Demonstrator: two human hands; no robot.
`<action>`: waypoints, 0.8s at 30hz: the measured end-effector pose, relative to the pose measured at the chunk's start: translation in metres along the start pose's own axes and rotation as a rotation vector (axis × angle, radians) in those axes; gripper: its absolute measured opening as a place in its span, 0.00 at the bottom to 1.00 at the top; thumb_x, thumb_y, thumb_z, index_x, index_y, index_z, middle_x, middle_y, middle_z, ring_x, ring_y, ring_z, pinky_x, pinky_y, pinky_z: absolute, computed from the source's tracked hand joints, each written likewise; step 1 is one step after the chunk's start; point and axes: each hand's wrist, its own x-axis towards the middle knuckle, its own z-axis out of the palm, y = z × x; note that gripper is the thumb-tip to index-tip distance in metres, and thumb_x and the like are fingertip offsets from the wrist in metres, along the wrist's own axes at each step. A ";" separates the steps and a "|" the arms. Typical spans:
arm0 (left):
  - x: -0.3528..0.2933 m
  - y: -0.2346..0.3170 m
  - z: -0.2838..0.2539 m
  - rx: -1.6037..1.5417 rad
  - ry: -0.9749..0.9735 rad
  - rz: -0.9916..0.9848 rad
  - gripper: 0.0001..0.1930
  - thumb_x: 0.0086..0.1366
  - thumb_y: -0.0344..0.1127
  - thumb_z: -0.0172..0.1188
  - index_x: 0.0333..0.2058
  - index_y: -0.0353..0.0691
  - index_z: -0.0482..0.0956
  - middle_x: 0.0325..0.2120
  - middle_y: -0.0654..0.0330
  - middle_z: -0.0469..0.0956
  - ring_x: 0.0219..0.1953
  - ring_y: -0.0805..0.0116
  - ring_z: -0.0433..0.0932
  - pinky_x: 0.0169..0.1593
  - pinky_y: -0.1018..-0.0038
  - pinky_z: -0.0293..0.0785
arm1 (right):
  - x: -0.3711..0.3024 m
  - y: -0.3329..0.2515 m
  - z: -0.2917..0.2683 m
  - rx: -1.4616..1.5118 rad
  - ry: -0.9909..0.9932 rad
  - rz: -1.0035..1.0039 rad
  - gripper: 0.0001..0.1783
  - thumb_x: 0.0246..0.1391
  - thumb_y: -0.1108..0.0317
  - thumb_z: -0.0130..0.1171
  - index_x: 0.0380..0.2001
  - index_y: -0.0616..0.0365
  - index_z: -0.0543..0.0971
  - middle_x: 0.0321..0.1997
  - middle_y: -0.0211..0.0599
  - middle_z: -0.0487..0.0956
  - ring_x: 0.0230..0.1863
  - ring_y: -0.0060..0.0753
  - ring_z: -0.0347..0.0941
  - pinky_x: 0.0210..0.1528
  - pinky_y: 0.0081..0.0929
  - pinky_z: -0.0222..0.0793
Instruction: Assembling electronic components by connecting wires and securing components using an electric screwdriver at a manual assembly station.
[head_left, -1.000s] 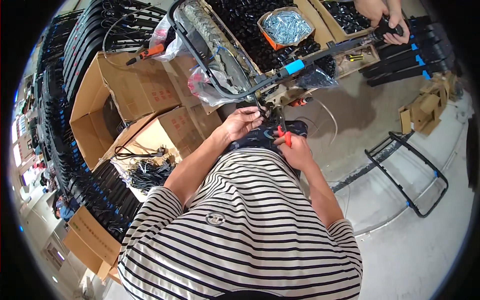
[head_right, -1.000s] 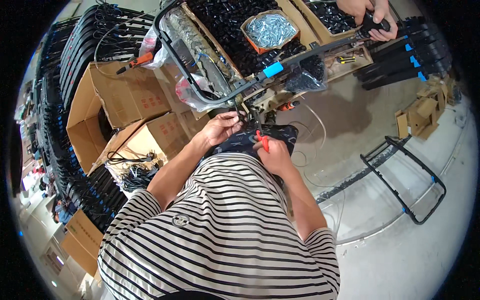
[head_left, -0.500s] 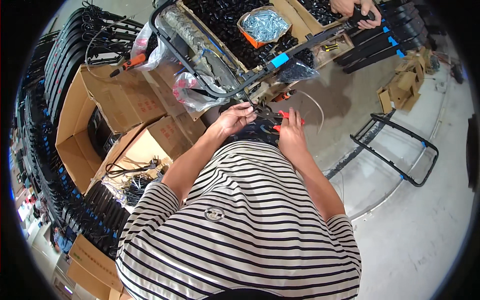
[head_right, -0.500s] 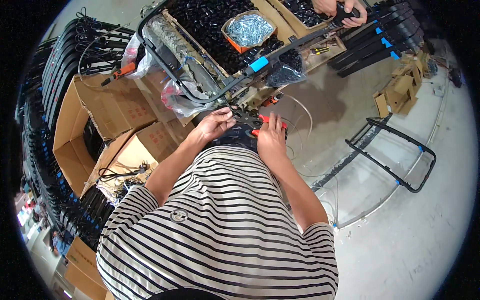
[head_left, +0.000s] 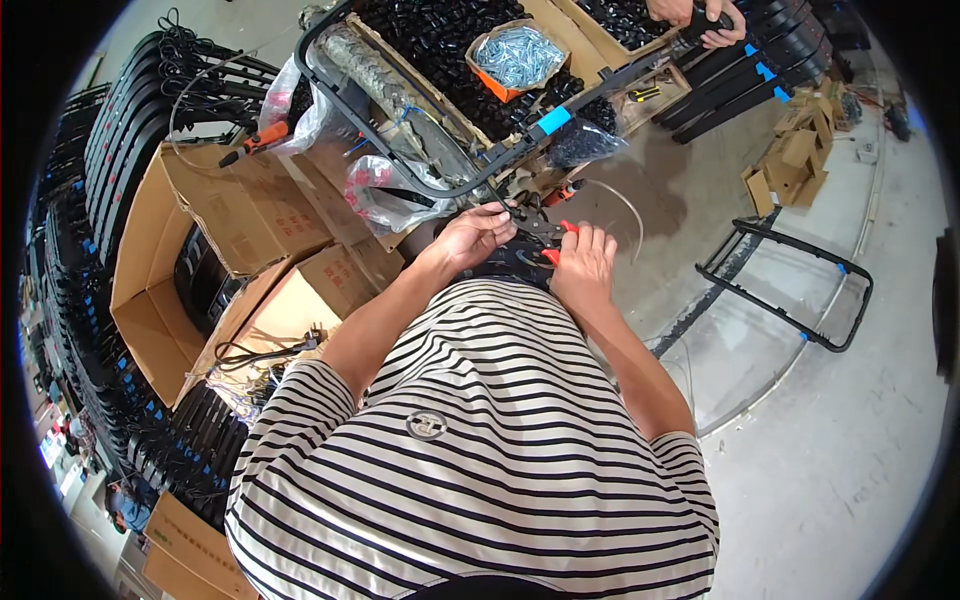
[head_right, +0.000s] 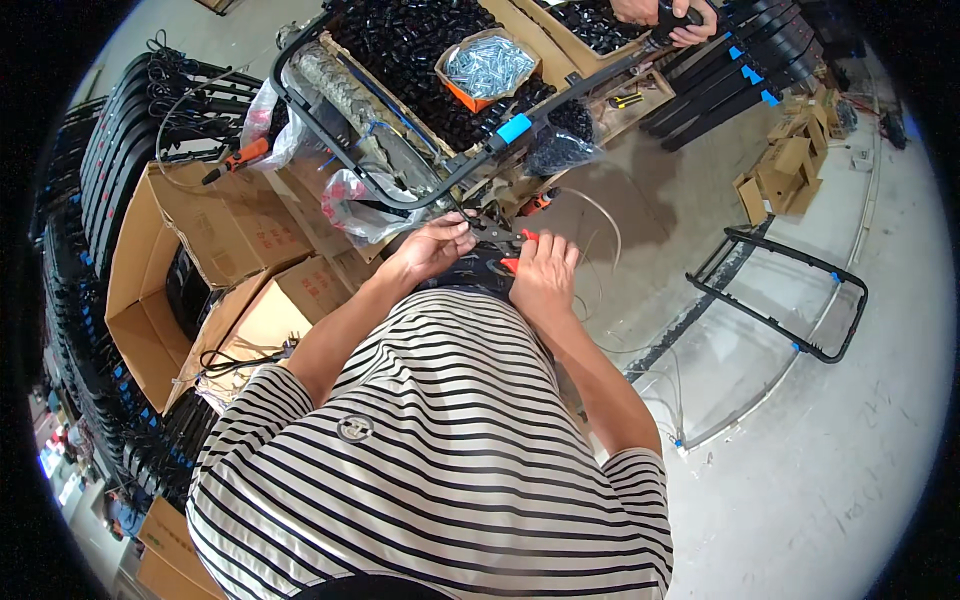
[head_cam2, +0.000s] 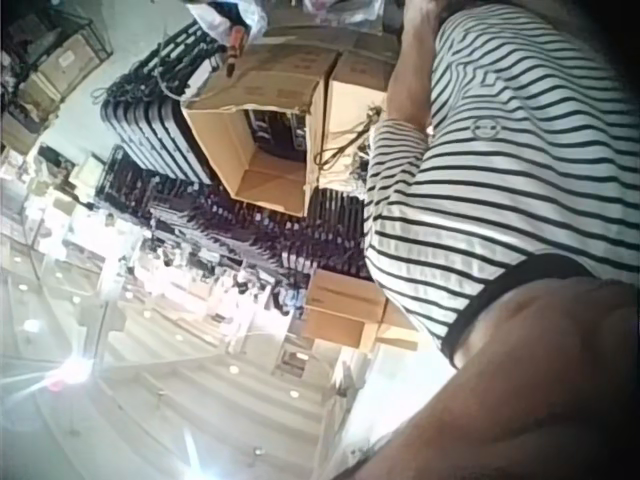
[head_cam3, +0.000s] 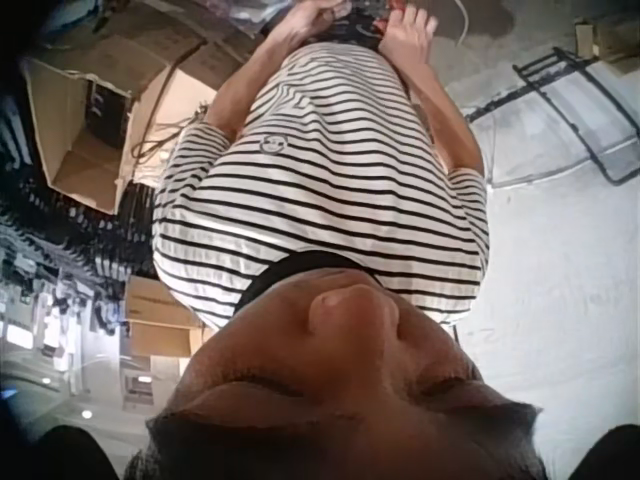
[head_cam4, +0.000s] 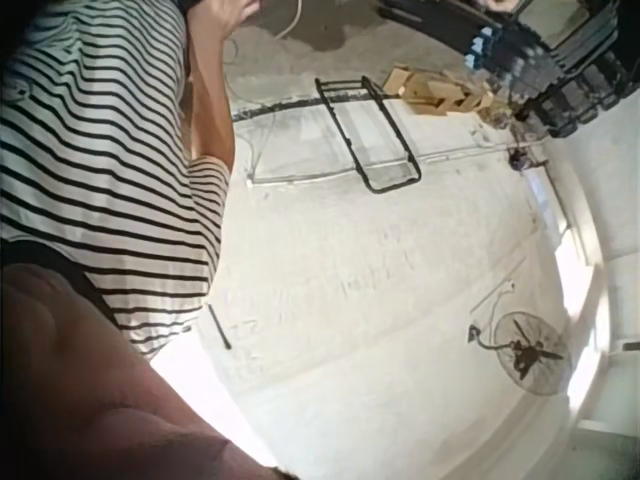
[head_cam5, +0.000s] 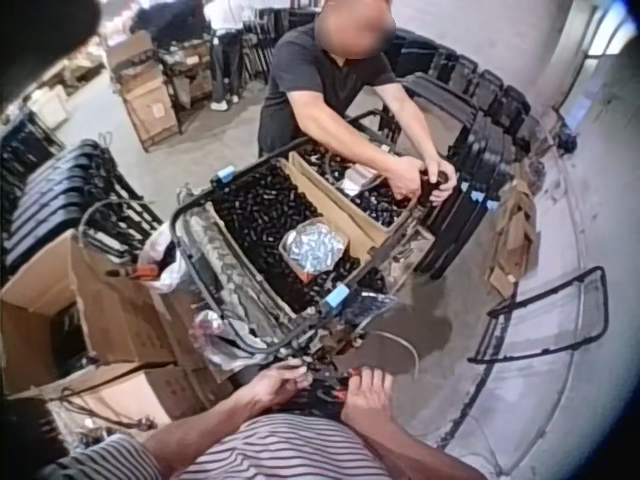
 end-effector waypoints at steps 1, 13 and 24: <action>0.001 0.000 -0.002 -0.001 -0.001 0.004 0.10 0.63 0.24 0.58 0.44 0.37 0.76 0.29 0.64 0.74 0.34 0.71 0.74 0.49 0.71 0.73 | -0.002 0.002 -0.002 -0.001 0.002 -0.004 0.27 0.35 0.74 0.61 0.45 0.67 0.72 0.51 0.52 0.69 0.51 0.52 0.65 0.52 0.47 0.58; -0.007 0.005 0.003 0.057 -0.017 0.019 0.12 0.66 0.26 0.54 0.48 0.34 0.74 0.36 0.62 0.77 0.40 0.68 0.77 0.51 0.72 0.73 | -0.015 -0.002 -0.016 0.218 -0.116 0.086 0.38 0.31 0.74 0.66 0.53 0.61 0.66 0.46 0.47 0.70 0.48 0.51 0.69 0.49 0.43 0.66; -0.036 0.058 0.031 2.333 0.441 0.846 0.12 0.53 0.35 0.64 0.35 0.36 0.79 0.36 0.50 0.76 0.41 0.55 0.75 0.49 0.61 0.70 | 0.008 -0.012 0.001 0.292 -0.280 0.252 0.38 0.37 0.71 0.63 0.56 0.60 0.65 0.47 0.52 0.71 0.49 0.56 0.72 0.48 0.47 0.69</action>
